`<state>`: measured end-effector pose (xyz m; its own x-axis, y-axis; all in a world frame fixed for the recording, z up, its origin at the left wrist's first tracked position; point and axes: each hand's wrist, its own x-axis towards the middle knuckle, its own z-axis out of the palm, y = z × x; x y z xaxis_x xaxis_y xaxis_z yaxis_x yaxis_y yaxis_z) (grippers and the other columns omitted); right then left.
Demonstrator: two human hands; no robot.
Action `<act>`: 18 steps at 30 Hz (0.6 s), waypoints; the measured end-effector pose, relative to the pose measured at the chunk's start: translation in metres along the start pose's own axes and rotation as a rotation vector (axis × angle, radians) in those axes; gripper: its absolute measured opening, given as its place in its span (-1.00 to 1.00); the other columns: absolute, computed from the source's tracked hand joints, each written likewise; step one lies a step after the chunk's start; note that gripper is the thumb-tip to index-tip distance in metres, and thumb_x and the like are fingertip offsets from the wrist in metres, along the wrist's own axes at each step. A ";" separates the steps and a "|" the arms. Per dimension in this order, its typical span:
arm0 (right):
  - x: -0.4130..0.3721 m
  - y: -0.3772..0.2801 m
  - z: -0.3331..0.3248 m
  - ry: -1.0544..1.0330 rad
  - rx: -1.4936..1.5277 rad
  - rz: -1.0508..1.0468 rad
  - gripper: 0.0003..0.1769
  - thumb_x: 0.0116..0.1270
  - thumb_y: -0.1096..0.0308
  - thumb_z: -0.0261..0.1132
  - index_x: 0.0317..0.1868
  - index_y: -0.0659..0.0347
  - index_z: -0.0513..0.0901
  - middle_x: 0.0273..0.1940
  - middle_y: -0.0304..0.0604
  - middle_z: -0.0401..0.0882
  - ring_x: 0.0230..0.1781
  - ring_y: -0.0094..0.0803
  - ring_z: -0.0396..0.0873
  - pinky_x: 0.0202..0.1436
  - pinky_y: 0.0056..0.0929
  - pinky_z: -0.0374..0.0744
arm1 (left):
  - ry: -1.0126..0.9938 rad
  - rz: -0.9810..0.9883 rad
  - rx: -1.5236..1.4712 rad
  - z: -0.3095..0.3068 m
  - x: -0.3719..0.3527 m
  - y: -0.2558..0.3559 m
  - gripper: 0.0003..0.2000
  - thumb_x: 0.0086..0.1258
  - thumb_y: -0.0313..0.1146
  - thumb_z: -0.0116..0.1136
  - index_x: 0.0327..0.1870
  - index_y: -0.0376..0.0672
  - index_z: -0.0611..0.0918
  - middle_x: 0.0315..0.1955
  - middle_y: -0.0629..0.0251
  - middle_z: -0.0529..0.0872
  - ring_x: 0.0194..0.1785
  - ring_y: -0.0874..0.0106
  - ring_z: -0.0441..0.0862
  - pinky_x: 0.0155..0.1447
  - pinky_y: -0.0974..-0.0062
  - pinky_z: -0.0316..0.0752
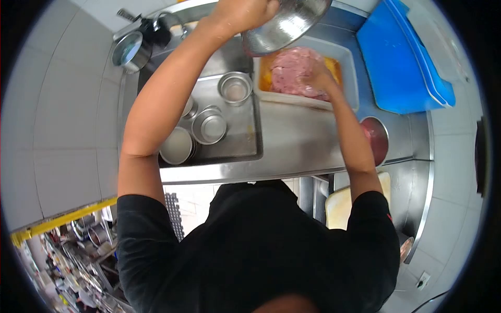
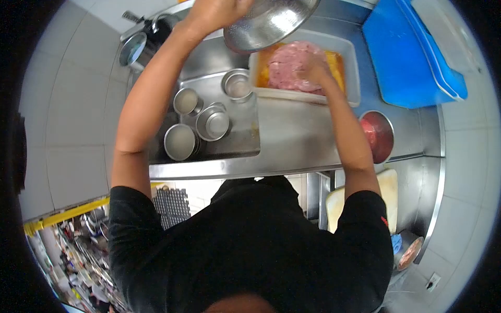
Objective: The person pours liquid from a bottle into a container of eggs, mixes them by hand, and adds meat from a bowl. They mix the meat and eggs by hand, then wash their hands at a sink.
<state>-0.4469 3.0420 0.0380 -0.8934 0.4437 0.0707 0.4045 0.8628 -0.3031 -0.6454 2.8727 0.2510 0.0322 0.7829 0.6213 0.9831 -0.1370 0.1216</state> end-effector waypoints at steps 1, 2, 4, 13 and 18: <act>0.005 0.005 0.004 -0.096 0.048 0.100 -0.14 -0.04 0.08 0.44 0.22 0.36 0.32 0.09 0.17 0.45 0.17 -0.04 0.39 0.24 -0.28 0.35 | 0.075 -0.070 -0.061 -0.015 -0.013 -0.001 -0.90 0.05 -0.48 -0.01 -0.41 -0.28 0.45 -0.56 -0.14 0.53 -0.38 -0.10 0.53 -0.29 0.08 0.42; 0.011 0.011 0.005 -0.181 0.085 0.204 -0.11 -0.05 0.08 0.44 0.24 0.36 0.29 0.13 0.22 0.41 0.21 0.00 0.35 0.27 -0.27 0.32 | 0.160 -0.130 -0.121 -0.029 -0.026 -0.002 -0.83 0.04 -0.49 0.00 -0.32 -0.30 0.49 -0.50 -0.16 0.56 -0.34 -0.09 0.55 -0.26 0.15 0.46; 0.009 0.022 0.014 -0.191 0.034 0.182 -0.12 -0.03 0.08 0.43 0.23 0.38 0.29 0.13 0.25 0.39 0.21 0.02 0.35 0.27 -0.27 0.32 | 0.165 -0.315 -0.043 -0.051 -0.056 -0.007 -0.85 0.04 -0.43 -0.04 -0.40 -0.30 0.46 -0.49 -0.14 0.53 -0.35 -0.09 0.51 -0.26 0.13 0.41; 0.057 0.183 0.148 -0.251 -0.358 0.205 -0.53 0.04 0.16 0.35 -0.20 0.43 0.58 -0.08 0.26 0.55 -0.05 0.00 0.55 0.03 -0.19 0.49 | 0.210 -0.848 -0.374 -0.048 -0.258 -0.066 -0.97 0.09 -0.52 -0.02 -0.46 -0.27 0.44 -0.63 0.43 0.33 -0.48 0.61 0.24 -0.41 0.60 0.24; 0.039 0.040 -0.012 -0.642 0.281 0.414 -0.70 0.11 0.26 0.26 -0.25 0.34 0.60 -0.38 0.05 0.62 -0.33 -0.25 0.58 -0.27 -0.32 0.54 | 0.285 -1.233 -0.633 0.075 -0.361 -0.114 -0.93 0.09 -0.51 0.02 -0.53 -0.21 0.39 -0.62 0.47 0.36 -0.55 0.63 0.27 -0.48 0.62 0.21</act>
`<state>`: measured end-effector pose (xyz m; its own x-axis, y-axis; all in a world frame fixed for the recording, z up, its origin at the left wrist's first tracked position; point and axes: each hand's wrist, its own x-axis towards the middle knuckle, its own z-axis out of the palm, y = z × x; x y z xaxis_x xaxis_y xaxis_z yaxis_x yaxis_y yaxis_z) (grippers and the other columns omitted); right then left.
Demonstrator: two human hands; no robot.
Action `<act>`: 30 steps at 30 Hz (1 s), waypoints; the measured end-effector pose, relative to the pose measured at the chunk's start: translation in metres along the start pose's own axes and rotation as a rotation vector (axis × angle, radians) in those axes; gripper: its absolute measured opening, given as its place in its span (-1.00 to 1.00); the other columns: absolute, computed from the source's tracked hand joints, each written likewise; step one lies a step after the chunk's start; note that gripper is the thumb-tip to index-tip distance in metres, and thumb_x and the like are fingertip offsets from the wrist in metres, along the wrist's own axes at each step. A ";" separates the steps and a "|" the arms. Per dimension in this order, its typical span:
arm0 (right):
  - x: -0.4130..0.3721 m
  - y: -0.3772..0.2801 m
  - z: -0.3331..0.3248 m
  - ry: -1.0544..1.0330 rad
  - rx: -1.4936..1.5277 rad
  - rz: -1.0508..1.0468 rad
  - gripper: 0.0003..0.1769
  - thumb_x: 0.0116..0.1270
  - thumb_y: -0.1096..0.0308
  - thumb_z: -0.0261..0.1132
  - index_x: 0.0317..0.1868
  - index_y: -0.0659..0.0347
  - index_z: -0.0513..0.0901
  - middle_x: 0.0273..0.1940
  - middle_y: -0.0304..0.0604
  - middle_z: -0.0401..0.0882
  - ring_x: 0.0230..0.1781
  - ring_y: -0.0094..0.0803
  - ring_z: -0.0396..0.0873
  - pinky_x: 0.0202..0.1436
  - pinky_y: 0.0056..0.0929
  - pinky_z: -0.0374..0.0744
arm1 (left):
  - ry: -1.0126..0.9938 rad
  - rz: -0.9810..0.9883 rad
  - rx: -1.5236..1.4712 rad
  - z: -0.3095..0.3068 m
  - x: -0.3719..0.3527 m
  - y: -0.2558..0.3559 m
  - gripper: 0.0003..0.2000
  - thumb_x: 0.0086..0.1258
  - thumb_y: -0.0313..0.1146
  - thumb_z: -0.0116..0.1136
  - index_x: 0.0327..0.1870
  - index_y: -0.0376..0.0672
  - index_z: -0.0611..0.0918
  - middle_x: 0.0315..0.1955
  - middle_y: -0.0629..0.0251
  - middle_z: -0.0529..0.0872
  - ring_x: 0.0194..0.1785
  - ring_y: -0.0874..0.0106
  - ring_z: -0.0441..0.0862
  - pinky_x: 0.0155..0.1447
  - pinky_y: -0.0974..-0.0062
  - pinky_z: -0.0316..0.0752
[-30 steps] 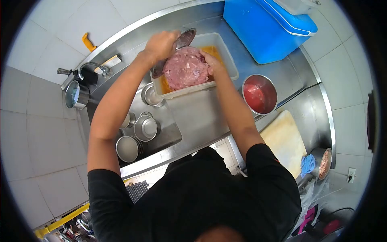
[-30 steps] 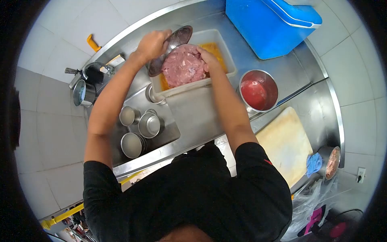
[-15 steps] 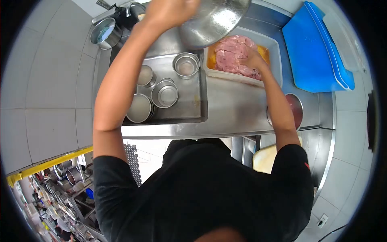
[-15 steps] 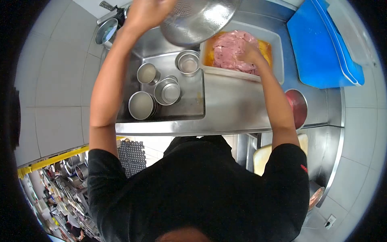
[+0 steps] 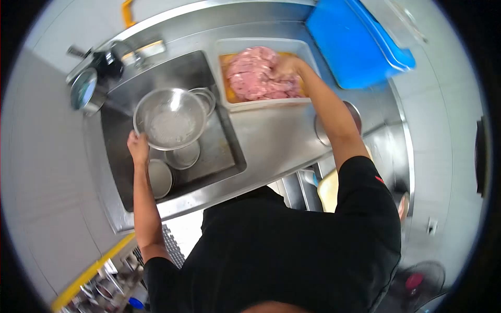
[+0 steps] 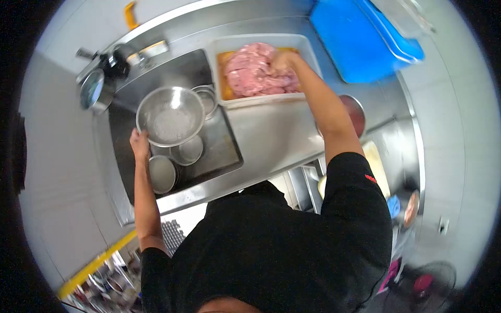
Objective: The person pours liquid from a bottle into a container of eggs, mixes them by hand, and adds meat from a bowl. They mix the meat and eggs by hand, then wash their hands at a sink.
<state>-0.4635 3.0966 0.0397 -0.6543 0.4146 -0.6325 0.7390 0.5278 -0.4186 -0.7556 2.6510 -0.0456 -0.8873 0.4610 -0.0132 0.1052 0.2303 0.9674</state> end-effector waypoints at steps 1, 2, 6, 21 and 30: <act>-0.016 -0.001 -0.005 0.079 0.021 -0.041 -0.72 0.13 0.27 0.25 -0.23 0.31 0.59 -0.41 -0.03 0.61 -0.37 -0.32 0.55 -0.30 -0.35 0.53 | -0.002 -0.082 -0.038 0.013 0.005 -0.021 -0.95 0.11 -0.49 0.02 -0.50 -0.21 0.41 -0.61 0.44 0.40 -0.57 0.61 0.31 -0.50 0.59 0.24; -0.033 -0.002 -0.010 0.156 0.038 -0.083 -0.74 0.15 0.29 0.24 -0.21 0.29 0.58 -0.44 -0.10 0.61 -0.41 -0.40 0.52 -0.33 -0.37 0.52 | -0.012 -0.168 -0.072 0.029 0.007 -0.042 -0.95 0.12 -0.47 0.02 -0.46 -0.21 0.43 -0.61 0.42 0.44 -0.59 0.59 0.34 -0.52 0.57 0.26; -0.119 0.027 -0.016 0.590 0.356 -0.002 -0.80 0.19 0.32 0.18 -0.21 0.21 0.58 -0.50 -0.16 0.58 -0.46 -0.39 0.49 -0.35 -0.33 0.50 | -0.001 -0.317 -0.207 0.086 0.021 -0.115 -0.83 0.14 -0.49 0.07 -0.49 -0.12 0.30 -0.66 0.38 0.40 -0.67 0.58 0.35 -0.62 0.60 0.30; -0.270 0.238 0.133 0.724 0.752 0.232 -0.78 0.11 0.49 0.18 -0.18 0.21 0.48 -0.48 -0.29 0.46 -0.65 -0.61 0.35 -0.65 -0.64 0.34 | -0.395 -0.608 -0.074 0.116 0.041 -0.174 -0.60 0.30 -0.12 0.14 -0.27 -0.42 0.57 -0.40 0.14 0.62 -0.40 0.40 0.58 -0.34 0.47 0.54; -0.243 0.099 0.158 0.727 1.051 0.127 -0.85 0.14 0.52 0.13 -0.26 0.13 0.44 -0.54 -0.38 0.42 -0.80 -0.71 0.21 -0.80 -0.76 0.18 | -0.381 -0.552 -0.064 0.023 0.010 -0.082 -0.75 0.34 -0.30 0.07 -0.11 -0.30 0.49 -0.41 0.30 0.55 -0.37 0.51 0.52 -0.39 0.56 0.47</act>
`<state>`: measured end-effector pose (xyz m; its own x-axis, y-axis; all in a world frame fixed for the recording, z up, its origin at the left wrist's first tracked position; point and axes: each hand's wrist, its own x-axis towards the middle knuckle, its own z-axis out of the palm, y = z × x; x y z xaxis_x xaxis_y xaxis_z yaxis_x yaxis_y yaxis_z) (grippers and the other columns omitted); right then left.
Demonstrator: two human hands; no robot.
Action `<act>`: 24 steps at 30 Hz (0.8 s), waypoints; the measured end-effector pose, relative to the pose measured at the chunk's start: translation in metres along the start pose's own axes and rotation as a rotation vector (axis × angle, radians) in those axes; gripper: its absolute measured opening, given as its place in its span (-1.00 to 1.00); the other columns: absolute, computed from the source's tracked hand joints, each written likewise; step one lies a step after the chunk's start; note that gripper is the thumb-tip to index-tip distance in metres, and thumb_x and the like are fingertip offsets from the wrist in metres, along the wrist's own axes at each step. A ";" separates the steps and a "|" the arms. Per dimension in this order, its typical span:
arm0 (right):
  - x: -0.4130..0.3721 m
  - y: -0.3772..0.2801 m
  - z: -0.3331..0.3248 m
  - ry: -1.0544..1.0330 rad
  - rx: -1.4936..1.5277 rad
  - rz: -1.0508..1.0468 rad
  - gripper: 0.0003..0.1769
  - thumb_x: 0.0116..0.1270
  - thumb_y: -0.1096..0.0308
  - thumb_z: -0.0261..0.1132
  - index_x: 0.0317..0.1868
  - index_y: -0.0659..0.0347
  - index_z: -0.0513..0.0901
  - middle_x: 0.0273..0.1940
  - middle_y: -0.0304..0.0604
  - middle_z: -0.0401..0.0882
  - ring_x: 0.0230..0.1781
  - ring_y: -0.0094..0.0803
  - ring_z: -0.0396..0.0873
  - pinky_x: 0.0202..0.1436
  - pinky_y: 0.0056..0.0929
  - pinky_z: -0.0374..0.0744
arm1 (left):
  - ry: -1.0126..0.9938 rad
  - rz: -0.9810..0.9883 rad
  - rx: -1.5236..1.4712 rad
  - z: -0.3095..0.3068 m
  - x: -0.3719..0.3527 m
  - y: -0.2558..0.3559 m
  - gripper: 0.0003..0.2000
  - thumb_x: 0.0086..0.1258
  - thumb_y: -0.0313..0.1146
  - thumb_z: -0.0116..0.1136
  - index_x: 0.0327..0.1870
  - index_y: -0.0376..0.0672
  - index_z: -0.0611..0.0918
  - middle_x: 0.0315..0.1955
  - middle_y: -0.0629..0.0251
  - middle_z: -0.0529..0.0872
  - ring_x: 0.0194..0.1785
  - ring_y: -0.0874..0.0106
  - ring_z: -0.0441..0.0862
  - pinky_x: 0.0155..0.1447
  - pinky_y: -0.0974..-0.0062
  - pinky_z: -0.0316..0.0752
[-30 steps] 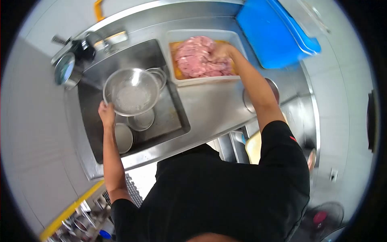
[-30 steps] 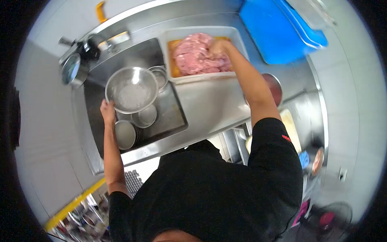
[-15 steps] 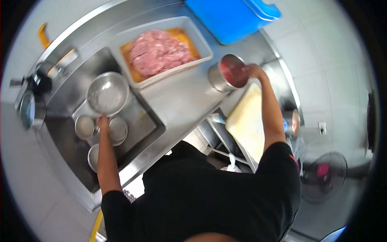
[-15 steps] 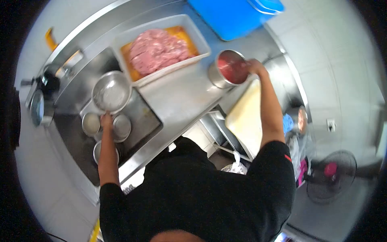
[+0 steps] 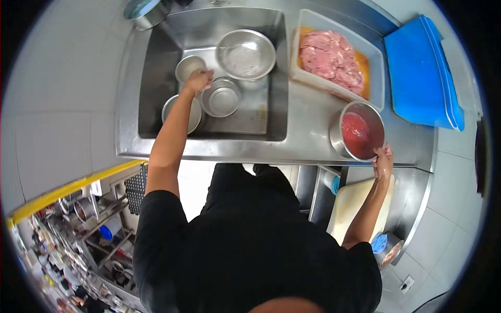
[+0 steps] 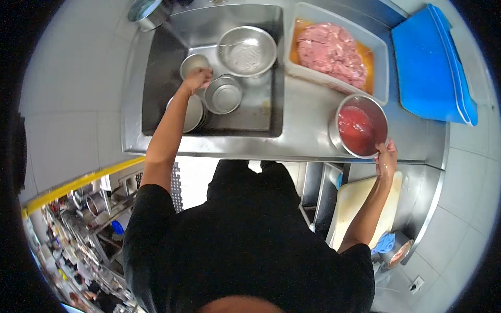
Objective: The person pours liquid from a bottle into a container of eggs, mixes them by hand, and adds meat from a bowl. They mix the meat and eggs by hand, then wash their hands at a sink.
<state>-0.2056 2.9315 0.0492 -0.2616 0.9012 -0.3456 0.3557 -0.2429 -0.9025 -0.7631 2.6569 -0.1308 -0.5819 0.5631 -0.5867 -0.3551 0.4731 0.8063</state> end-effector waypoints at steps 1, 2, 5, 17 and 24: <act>-0.004 0.002 0.019 -0.021 0.001 -0.001 -0.85 0.14 0.52 0.13 -0.26 0.13 0.44 -0.54 -0.38 0.42 -0.80 -0.71 0.21 -0.80 -0.76 0.18 | 0.020 0.059 -0.030 -0.011 -0.015 0.009 -0.79 0.35 -0.32 0.06 -0.12 -0.27 0.50 -0.41 0.32 0.56 -0.35 0.53 0.53 -0.37 0.58 0.46; -0.007 0.004 0.040 -0.066 -0.017 -0.012 -0.87 0.14 0.50 0.15 -0.30 0.11 0.42 -0.57 -0.40 0.39 -0.79 -0.71 0.21 -0.79 -0.75 0.19 | 0.035 0.124 -0.065 -0.020 -0.030 0.017 -0.82 0.35 -0.35 0.05 -0.13 -0.24 0.51 -0.41 0.35 0.58 -0.33 0.55 0.55 -0.35 0.60 0.46; -0.020 -0.004 0.116 -0.184 -0.022 -0.088 -0.87 0.14 0.46 0.17 -0.40 0.06 0.37 -0.62 -0.44 0.29 -0.76 -0.71 0.22 -0.76 -0.71 0.22 | 0.172 0.278 -0.030 -0.048 -0.088 0.042 -0.83 0.37 -0.35 0.02 -0.12 -0.21 0.52 -0.32 0.36 0.63 -0.28 0.58 0.58 -0.29 0.64 0.44; -0.001 -0.032 0.472 -0.352 -0.577 -0.813 -0.81 0.00 0.37 0.21 -0.51 0.30 0.39 -0.59 0.03 0.42 -0.55 -0.17 0.43 -0.41 -0.24 0.40 | 0.357 0.478 -0.076 -0.136 -0.260 -0.021 -0.76 0.41 -0.31 0.03 -0.05 -0.28 0.53 -0.28 0.31 0.68 -0.32 0.63 0.61 -0.41 0.75 0.35; -0.014 -0.016 0.609 -0.289 -0.803 -1.266 -0.87 0.05 0.40 0.23 -0.37 0.17 0.47 -0.45 0.08 0.55 -0.37 0.06 0.59 -0.30 -0.05 0.54 | 0.508 0.396 -0.213 -0.167 -0.325 -0.088 -0.79 0.40 -0.36 0.05 -0.09 -0.31 0.54 -0.34 0.31 0.68 -0.49 0.67 0.51 -0.48 0.77 0.27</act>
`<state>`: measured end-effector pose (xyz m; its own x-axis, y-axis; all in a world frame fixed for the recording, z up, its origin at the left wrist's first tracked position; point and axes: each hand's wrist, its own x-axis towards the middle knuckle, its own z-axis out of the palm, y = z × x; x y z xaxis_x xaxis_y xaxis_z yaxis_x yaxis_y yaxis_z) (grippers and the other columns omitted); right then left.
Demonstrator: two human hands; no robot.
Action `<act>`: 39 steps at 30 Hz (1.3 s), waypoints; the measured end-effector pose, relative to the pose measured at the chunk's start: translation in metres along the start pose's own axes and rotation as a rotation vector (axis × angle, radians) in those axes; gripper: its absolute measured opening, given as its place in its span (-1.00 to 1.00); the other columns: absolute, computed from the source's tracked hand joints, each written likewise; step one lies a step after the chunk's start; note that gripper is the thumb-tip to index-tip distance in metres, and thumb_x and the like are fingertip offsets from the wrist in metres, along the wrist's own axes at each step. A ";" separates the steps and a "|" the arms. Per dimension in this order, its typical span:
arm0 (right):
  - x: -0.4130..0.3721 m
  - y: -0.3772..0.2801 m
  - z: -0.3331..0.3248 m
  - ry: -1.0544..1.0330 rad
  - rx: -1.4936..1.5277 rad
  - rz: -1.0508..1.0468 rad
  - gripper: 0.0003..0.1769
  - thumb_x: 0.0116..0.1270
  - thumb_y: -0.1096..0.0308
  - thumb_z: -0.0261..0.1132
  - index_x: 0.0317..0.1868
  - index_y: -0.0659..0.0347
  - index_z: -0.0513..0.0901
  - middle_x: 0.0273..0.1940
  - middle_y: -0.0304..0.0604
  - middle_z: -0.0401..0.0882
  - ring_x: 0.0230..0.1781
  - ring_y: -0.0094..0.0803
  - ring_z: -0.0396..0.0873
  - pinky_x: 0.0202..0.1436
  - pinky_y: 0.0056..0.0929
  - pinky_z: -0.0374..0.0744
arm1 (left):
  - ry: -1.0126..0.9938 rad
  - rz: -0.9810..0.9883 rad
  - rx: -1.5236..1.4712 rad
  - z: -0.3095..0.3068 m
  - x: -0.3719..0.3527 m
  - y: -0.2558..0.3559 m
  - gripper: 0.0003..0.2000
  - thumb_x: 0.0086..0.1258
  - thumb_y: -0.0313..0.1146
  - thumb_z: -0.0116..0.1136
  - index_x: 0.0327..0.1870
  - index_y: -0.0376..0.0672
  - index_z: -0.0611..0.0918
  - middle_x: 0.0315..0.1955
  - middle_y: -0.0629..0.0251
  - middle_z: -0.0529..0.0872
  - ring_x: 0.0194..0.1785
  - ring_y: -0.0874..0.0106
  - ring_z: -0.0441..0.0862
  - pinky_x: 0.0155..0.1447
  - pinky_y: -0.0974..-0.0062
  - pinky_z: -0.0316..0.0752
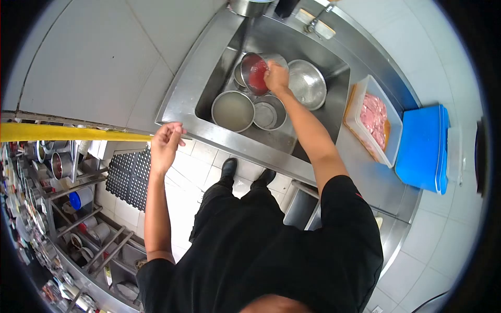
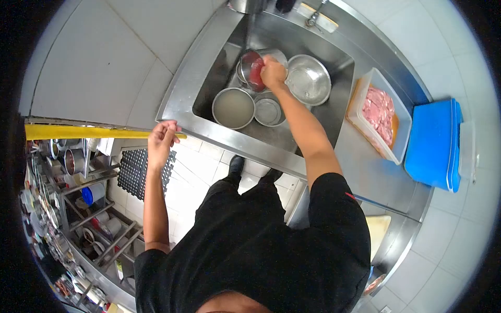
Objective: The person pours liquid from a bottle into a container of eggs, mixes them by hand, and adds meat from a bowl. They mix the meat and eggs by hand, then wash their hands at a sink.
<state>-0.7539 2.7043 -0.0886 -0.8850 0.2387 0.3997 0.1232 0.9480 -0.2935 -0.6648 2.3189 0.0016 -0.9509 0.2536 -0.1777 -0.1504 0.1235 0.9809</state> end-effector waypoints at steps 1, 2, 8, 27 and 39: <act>0.003 -0.009 0.009 -0.007 0.002 -0.012 -0.87 0.05 0.40 0.23 -0.37 0.17 0.47 -0.45 0.08 0.55 -0.37 0.06 0.59 -0.30 -0.05 0.54 | 0.024 -0.011 -0.026 -0.005 -0.006 -0.002 -0.80 0.40 -0.35 0.06 -0.10 -0.30 0.55 -0.35 0.32 0.68 -0.51 0.68 0.49 -0.50 0.78 0.25; 0.004 -0.019 0.018 -0.047 -0.028 -0.089 -0.88 0.08 0.40 0.20 -0.35 0.15 0.46 -0.42 0.05 0.56 -0.42 0.04 0.59 -0.33 -0.06 0.55 | 0.048 -0.024 -0.050 -0.011 -0.010 -0.004 -0.80 0.40 -0.35 0.06 -0.11 -0.30 0.55 -0.35 0.32 0.68 -0.53 0.70 0.47 -0.51 0.79 0.23; -0.008 -0.061 0.031 -0.090 -0.211 -0.458 -0.91 0.12 0.41 0.14 -0.36 0.15 0.39 -0.50 -0.10 0.46 -0.55 -0.21 0.60 -0.59 -0.30 0.57 | 0.129 -0.018 -0.124 -0.023 -0.016 -0.007 -0.82 0.41 -0.36 0.05 -0.14 -0.28 0.57 -0.41 0.36 0.66 -0.57 0.72 0.41 -0.52 0.80 0.22; 0.005 0.015 0.097 0.156 0.437 1.020 -0.76 0.09 0.36 0.26 -0.27 0.29 0.44 -0.30 0.13 0.59 -0.21 0.05 0.58 -0.11 -0.15 0.50 | 0.037 -0.106 -0.033 -0.018 -0.028 -0.013 -0.77 0.42 -0.30 0.03 -0.18 -0.32 0.55 -0.48 0.33 0.62 -0.62 0.71 0.34 -0.53 0.76 0.25; -0.071 0.079 -0.268 0.180 0.526 0.296 -0.82 0.23 0.29 0.22 -0.26 0.21 0.60 -0.35 -0.15 0.60 -0.35 -0.35 0.53 -0.26 -0.40 0.49 | -0.629 0.078 0.065 0.168 0.046 0.035 -0.71 0.43 -0.44 -0.07 0.13 -0.24 0.44 -0.31 0.35 0.61 -0.41 0.65 0.48 -0.34 0.74 0.35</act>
<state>-0.5610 2.8188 0.0928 -0.7520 0.5503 0.3628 0.0736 0.6171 -0.7834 -0.6685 2.4963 0.0145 -0.6146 0.7767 -0.1377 -0.0515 0.1347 0.9895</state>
